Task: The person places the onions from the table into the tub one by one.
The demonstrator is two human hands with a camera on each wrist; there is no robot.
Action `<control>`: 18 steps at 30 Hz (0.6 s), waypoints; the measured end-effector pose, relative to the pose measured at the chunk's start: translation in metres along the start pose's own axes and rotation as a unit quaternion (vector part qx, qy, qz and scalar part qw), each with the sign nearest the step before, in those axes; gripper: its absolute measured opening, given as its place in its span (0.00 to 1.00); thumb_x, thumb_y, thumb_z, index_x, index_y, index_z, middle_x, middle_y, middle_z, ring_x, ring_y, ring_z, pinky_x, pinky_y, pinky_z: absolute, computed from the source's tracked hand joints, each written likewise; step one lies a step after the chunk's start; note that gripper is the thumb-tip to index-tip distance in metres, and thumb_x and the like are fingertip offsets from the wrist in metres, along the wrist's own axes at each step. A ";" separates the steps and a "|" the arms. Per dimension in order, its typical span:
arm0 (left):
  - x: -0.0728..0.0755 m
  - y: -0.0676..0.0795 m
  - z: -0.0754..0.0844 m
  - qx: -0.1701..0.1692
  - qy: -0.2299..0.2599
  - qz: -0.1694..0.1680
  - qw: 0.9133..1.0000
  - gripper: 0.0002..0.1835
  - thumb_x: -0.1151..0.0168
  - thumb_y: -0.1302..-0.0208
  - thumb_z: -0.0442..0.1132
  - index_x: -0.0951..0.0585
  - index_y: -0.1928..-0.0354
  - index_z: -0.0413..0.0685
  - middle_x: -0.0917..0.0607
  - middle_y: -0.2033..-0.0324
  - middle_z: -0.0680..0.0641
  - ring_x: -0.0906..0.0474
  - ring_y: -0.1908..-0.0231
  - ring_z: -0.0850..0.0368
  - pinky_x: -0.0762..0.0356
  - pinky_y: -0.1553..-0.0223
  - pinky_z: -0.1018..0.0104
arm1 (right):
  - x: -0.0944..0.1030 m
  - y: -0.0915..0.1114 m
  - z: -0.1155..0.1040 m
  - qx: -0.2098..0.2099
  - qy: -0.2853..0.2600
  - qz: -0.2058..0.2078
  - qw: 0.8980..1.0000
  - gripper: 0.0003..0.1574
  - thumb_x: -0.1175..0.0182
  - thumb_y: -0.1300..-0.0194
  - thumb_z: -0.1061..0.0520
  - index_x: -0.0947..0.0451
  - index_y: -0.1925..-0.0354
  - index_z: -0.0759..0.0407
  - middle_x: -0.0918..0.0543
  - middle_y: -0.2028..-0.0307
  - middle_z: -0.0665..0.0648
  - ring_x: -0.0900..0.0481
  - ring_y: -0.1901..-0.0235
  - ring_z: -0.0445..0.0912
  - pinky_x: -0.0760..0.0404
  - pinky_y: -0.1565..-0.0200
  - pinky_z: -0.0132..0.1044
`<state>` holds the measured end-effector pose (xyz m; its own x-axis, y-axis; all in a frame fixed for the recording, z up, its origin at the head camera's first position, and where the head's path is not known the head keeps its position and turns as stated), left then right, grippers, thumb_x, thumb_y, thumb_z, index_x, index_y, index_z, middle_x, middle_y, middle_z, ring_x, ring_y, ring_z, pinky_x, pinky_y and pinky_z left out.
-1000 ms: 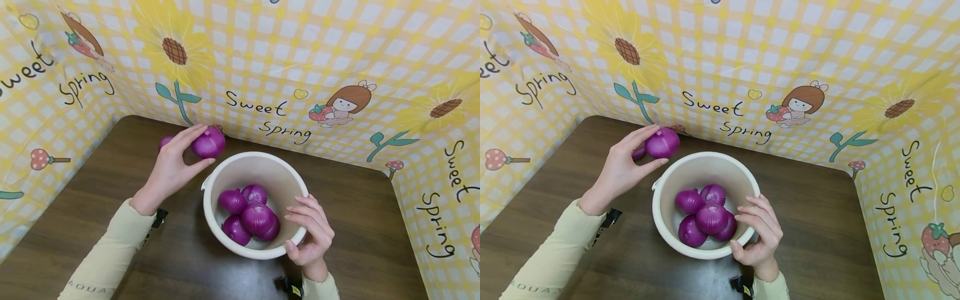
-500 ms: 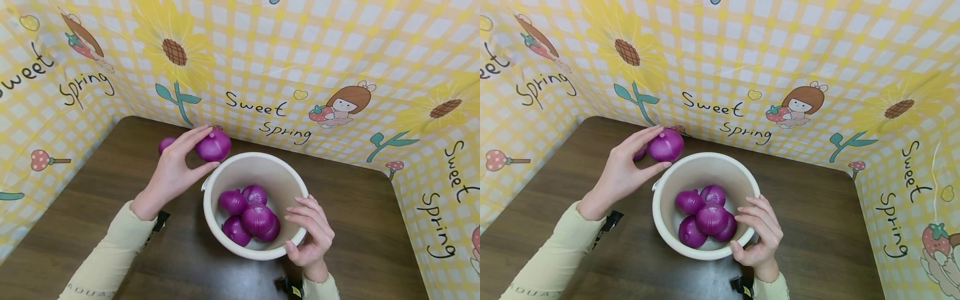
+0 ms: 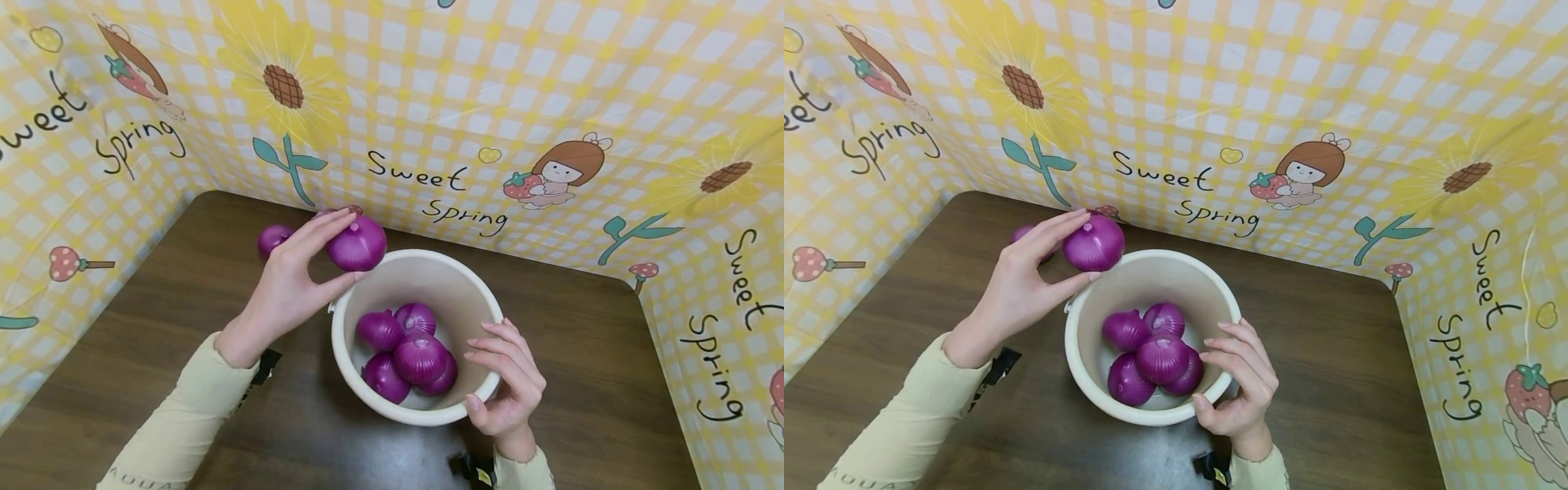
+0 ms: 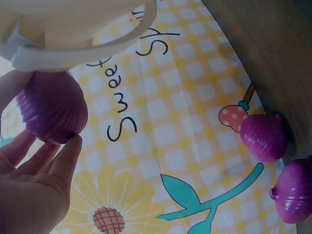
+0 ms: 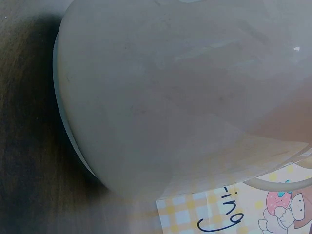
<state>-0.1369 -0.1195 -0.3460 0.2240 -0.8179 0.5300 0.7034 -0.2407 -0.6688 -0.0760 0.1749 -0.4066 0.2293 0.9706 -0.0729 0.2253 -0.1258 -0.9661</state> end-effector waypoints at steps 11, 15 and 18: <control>-0.002 0.001 0.011 -0.006 0.009 -0.017 1.000 0.42 0.17 0.51 0.35 0.23 0.31 0.48 0.25 0.32 0.49 0.32 0.31 0.51 0.31 0.34 0.56 | 0.000 0.000 0.001 0.005 0.000 0.002 1.000 0.31 0.33 0.42 0.42 0.18 0.79 0.72 0.16 0.75 0.67 0.17 0.63 0.64 0.24 0.42 0.56; -0.002 0.001 0.015 -0.006 0.011 -0.020 1.000 0.42 0.17 0.50 0.35 0.23 0.31 0.48 0.25 0.32 0.49 0.31 0.32 0.51 0.30 0.34 0.57 | 0.000 0.000 0.001 0.006 -0.001 0.003 1.000 0.31 0.33 0.42 0.43 0.18 0.79 0.72 0.16 0.76 0.68 0.17 0.64 0.64 0.24 0.42 0.56; -0.003 0.001 0.018 -0.006 0.017 -0.020 1.000 0.41 0.17 0.50 0.35 0.23 0.31 0.48 0.25 0.32 0.49 0.31 0.32 0.51 0.29 0.35 0.57 | 0.000 0.000 0.001 0.007 -0.001 0.003 1.000 0.32 0.33 0.42 0.43 0.18 0.79 0.72 0.16 0.76 0.68 0.18 0.64 0.64 0.24 0.42 0.55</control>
Point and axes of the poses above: each hand's wrist, its own y-axis away from the middle knuckle, its own x-axis out of the back of the hand, z = x × y, the point moved 1 cm from there along -y, towards the middle knuckle
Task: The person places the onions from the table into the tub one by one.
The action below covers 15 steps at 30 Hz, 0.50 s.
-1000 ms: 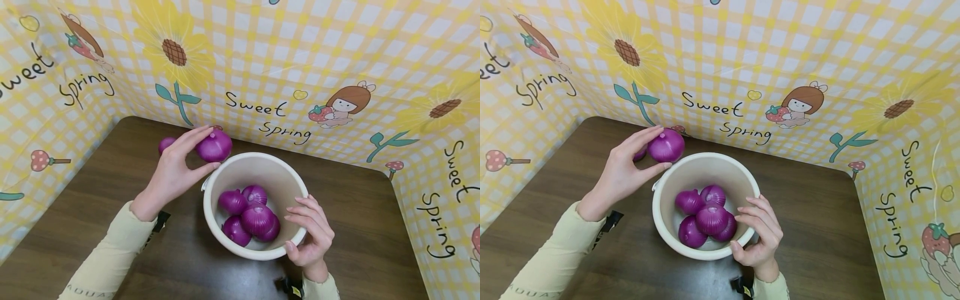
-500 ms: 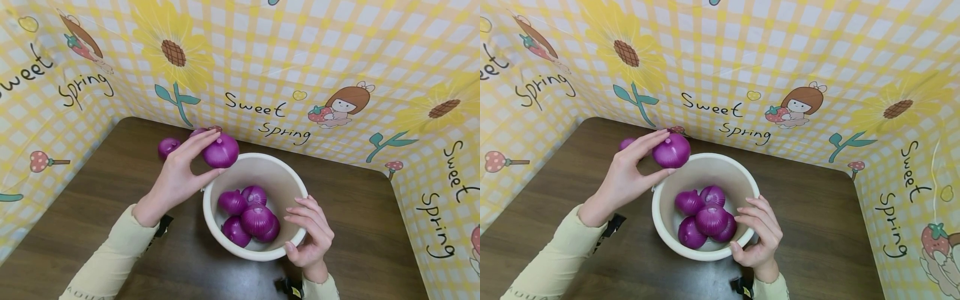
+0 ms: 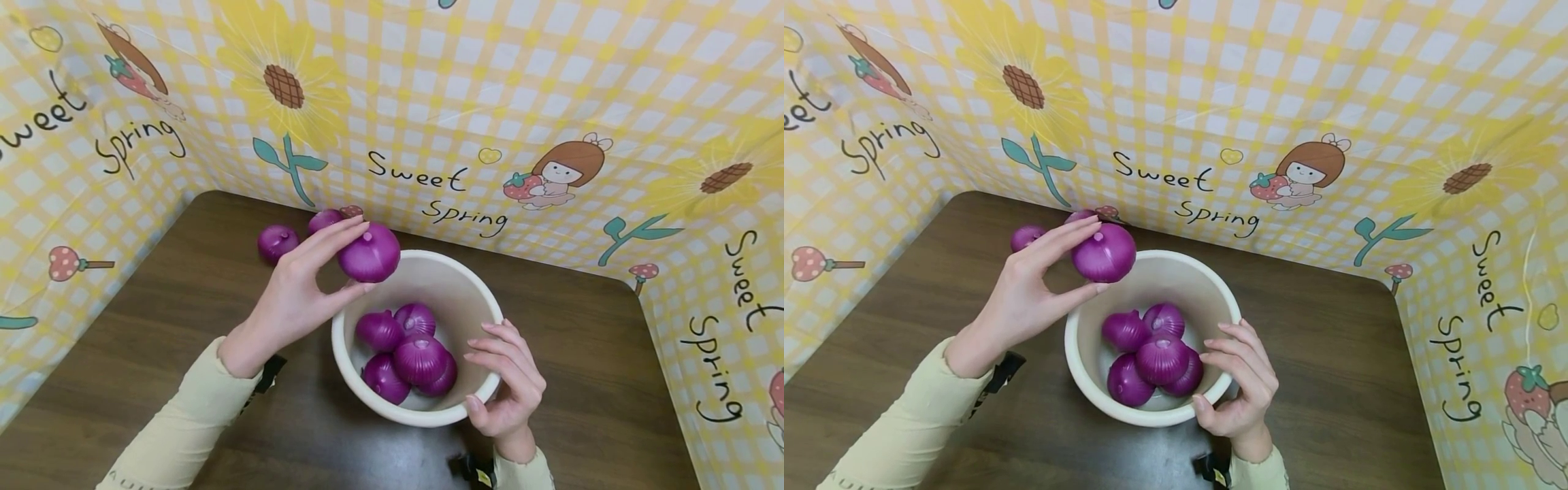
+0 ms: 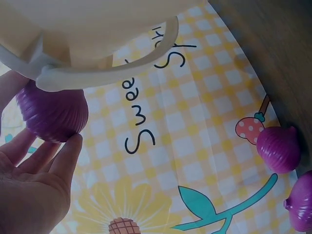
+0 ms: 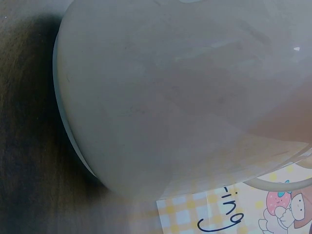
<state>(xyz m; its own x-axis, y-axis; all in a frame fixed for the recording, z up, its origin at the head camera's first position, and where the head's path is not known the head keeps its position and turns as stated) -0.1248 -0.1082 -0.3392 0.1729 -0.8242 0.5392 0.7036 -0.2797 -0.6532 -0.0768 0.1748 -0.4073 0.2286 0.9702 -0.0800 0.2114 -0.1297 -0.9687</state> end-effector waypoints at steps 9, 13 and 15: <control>-0.001 0.001 0.007 -0.004 0.022 -0.009 1.000 0.41 0.18 0.49 0.35 0.23 0.31 0.48 0.25 0.32 0.50 0.30 0.32 0.52 0.29 0.35 0.59 | -0.001 0.000 0.000 0.000 -0.001 0.000 1.000 0.32 0.33 0.41 0.43 0.18 0.79 0.72 0.16 0.75 0.68 0.17 0.63 0.64 0.24 0.42 0.55; -0.003 0.001 0.010 -0.006 0.036 -0.012 0.999 0.41 0.17 0.49 0.36 0.23 0.31 0.48 0.25 0.32 0.50 0.30 0.32 0.52 0.30 0.35 0.59 | -0.001 -0.001 0.000 0.001 -0.002 0.001 1.000 0.32 0.33 0.41 0.43 0.18 0.79 0.72 0.16 0.76 0.68 0.17 0.63 0.64 0.24 0.42 0.55; -0.005 0.002 0.011 -0.007 0.041 -0.015 0.999 0.41 0.17 0.49 0.36 0.23 0.31 0.48 0.25 0.32 0.50 0.30 0.32 0.52 0.30 0.34 0.59 | -0.001 -0.001 0.000 0.002 -0.003 0.002 1.000 0.32 0.33 0.41 0.43 0.18 0.79 0.72 0.16 0.76 0.68 0.17 0.63 0.63 0.24 0.42 0.55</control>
Point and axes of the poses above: each hand's wrist, its own y-axis away from the middle knuckle, its own x-axis out of the back of the hand, z = x × y, the point moved 1 cm from there along -y, towards the middle knuckle
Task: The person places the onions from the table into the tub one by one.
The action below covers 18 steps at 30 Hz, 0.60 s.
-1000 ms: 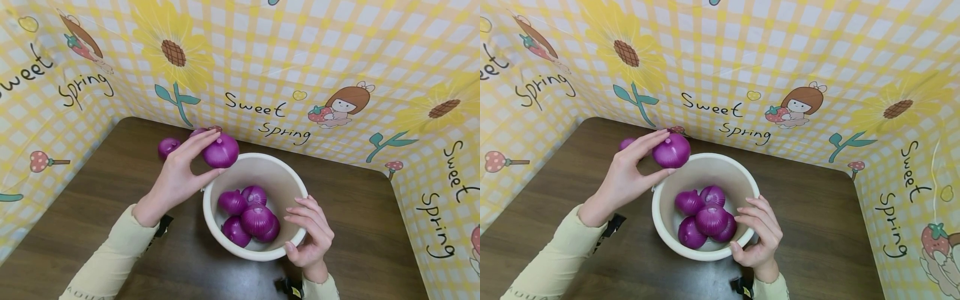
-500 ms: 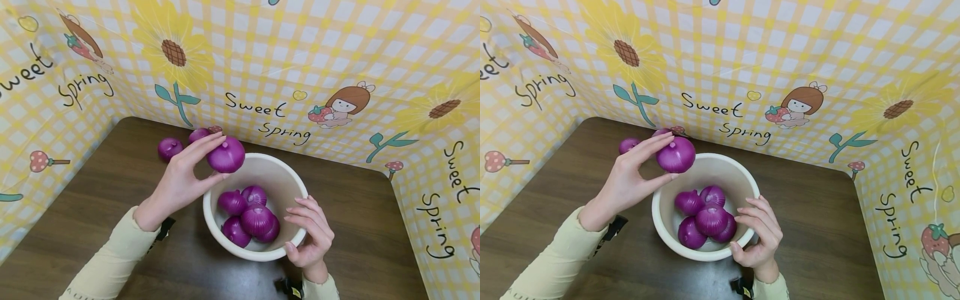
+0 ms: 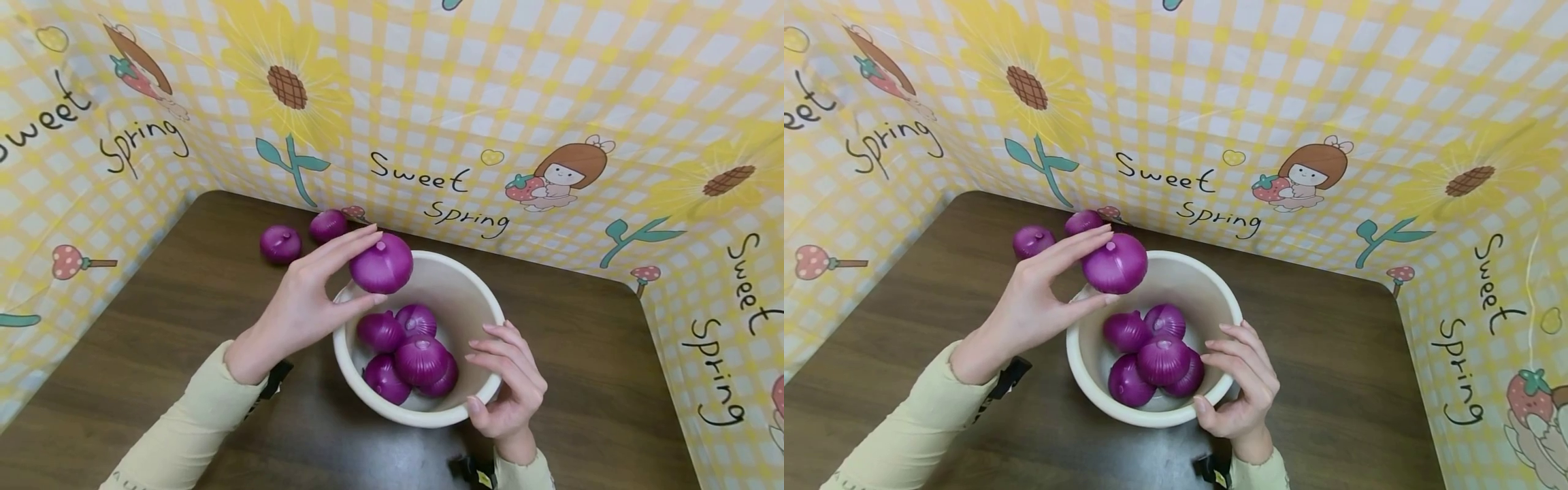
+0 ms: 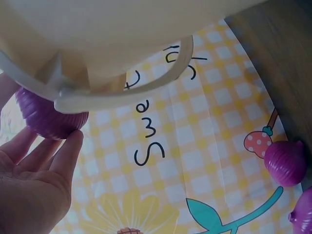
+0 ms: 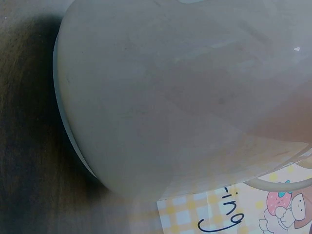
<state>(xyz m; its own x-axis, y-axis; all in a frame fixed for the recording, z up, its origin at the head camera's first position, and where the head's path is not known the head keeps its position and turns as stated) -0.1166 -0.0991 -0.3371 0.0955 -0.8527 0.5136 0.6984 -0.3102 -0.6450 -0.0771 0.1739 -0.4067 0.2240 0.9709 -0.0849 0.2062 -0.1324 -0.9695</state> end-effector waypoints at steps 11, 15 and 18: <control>-0.007 -0.001 0.006 -0.002 0.014 -0.013 1.000 0.42 0.16 0.50 0.38 0.23 0.31 0.48 0.25 0.32 0.50 0.30 0.32 0.53 0.31 0.34 0.60 | 0.000 0.000 0.000 0.000 0.000 0.002 1.000 0.31 0.33 0.42 0.43 0.18 0.79 0.72 0.16 0.76 0.68 0.18 0.64 0.64 0.24 0.42 0.55; -0.009 0.000 0.006 -0.004 0.022 -0.017 1.000 0.42 0.16 0.50 0.37 0.23 0.31 0.49 0.25 0.32 0.51 0.30 0.32 0.54 0.30 0.35 0.60 | 0.000 0.000 0.000 -0.002 -0.001 0.000 1.000 0.31 0.32 0.41 0.43 0.18 0.79 0.72 0.16 0.75 0.68 0.17 0.63 0.63 0.24 0.42 0.55; -0.011 0.001 0.007 -0.009 0.026 -0.023 0.999 0.41 0.17 0.50 0.38 0.24 0.31 0.48 0.26 0.31 0.51 0.30 0.33 0.54 0.30 0.35 0.60 | 0.001 0.000 0.000 -0.003 0.001 -0.001 1.000 0.32 0.33 0.41 0.43 0.18 0.79 0.72 0.16 0.75 0.68 0.17 0.62 0.63 0.24 0.42 0.55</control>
<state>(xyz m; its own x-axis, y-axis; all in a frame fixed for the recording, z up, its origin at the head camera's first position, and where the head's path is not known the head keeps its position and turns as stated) -0.1126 -0.0868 -0.3396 0.0260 -0.8576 0.5137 0.6878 -0.3575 -0.6317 -0.0768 0.1745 -0.4063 0.2247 0.9710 -0.0822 0.2119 -0.1310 -0.9685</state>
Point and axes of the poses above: each hand's wrist, its own y-axis away from the middle knuckle, its own x-axis out of the back of the hand, z = x × y, the point moved 1 cm from there along -y, towards the middle knuckle
